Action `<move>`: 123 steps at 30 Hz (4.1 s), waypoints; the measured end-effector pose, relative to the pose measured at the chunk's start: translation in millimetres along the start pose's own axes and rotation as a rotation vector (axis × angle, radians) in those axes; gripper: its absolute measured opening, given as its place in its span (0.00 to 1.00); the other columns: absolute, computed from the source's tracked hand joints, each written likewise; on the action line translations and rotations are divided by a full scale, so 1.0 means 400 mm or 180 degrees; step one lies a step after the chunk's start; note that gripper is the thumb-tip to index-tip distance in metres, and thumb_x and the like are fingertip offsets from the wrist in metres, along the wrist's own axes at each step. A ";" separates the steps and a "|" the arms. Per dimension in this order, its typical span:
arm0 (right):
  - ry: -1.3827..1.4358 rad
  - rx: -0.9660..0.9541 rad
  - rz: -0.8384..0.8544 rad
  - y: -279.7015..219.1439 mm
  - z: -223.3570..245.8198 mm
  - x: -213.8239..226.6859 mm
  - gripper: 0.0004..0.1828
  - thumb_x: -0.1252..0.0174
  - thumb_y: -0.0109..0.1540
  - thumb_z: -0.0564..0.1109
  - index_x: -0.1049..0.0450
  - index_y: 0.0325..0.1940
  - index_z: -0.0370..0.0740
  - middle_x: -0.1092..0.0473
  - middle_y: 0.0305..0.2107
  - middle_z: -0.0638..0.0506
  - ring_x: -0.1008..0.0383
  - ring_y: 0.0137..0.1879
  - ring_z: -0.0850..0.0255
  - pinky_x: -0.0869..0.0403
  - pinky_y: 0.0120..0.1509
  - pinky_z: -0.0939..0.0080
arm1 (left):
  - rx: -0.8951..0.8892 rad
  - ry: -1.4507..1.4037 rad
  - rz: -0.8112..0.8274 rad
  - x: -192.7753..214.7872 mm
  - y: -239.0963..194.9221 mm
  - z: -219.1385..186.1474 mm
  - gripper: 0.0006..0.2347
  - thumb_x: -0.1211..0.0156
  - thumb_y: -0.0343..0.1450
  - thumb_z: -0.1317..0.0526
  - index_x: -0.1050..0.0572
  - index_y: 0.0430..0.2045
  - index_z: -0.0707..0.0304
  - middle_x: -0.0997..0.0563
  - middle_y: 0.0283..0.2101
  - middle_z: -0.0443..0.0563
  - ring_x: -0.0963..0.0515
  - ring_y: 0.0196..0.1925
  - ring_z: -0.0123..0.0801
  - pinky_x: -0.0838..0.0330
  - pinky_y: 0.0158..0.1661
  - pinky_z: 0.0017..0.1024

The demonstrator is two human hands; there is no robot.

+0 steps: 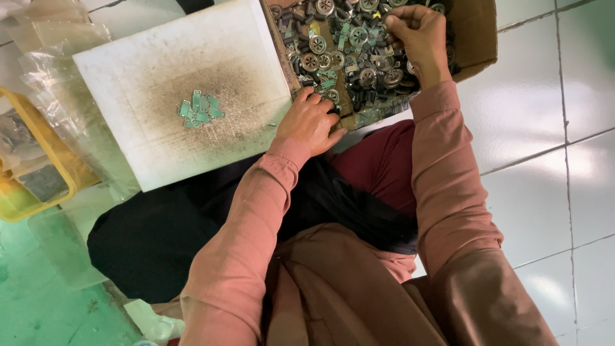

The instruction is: The person sits on the floor and sorts small metal parts from a cardboard box onto a white board. They then gather the sorted parts and place them into a small plastic bag.

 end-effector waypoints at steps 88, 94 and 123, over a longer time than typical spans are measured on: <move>-0.1862 0.1242 0.0199 -0.115 0.189 -0.094 0.04 0.36 0.68 0.35 0.20 0.47 0.38 0.23 0.39 0.46 0.23 0.44 0.54 0.22 0.49 0.51 | 0.0254 -0.0082 -0.1311 0.123 -0.185 0.064 0.20 0.41 0.76 0.48 0.28 0.62 0.51 0.32 0.68 0.55 0.39 0.72 0.50 0.44 0.71 0.53; -0.2812 0.0771 0.0311 -0.055 -0.043 -0.080 0.09 0.28 0.62 0.41 0.16 0.45 0.38 0.19 0.40 0.46 0.19 0.42 0.53 0.21 0.49 0.53 | -0.0353 0.0351 -0.0677 0.058 -0.118 -0.002 0.13 0.38 0.73 0.45 0.16 0.34 0.50 0.17 0.39 0.46 0.25 0.55 0.46 0.50 0.71 0.54; -0.1763 0.0522 0.0095 0.025 -0.108 -0.067 0.15 0.43 0.60 0.28 0.16 0.43 0.39 0.19 0.37 0.46 0.18 0.40 0.57 0.16 0.46 0.57 | -0.0323 0.0122 -0.0602 0.081 -0.118 -0.001 0.15 0.36 0.71 0.45 0.16 0.41 0.52 0.18 0.40 0.48 0.26 0.59 0.47 0.45 0.68 0.49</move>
Point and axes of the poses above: each hand's wrist, its own y-axis towards the middle knuckle, its own x-axis out of the back of the hand, z = x × y, the point moved 8 cm from there along y, towards the middle knuckle
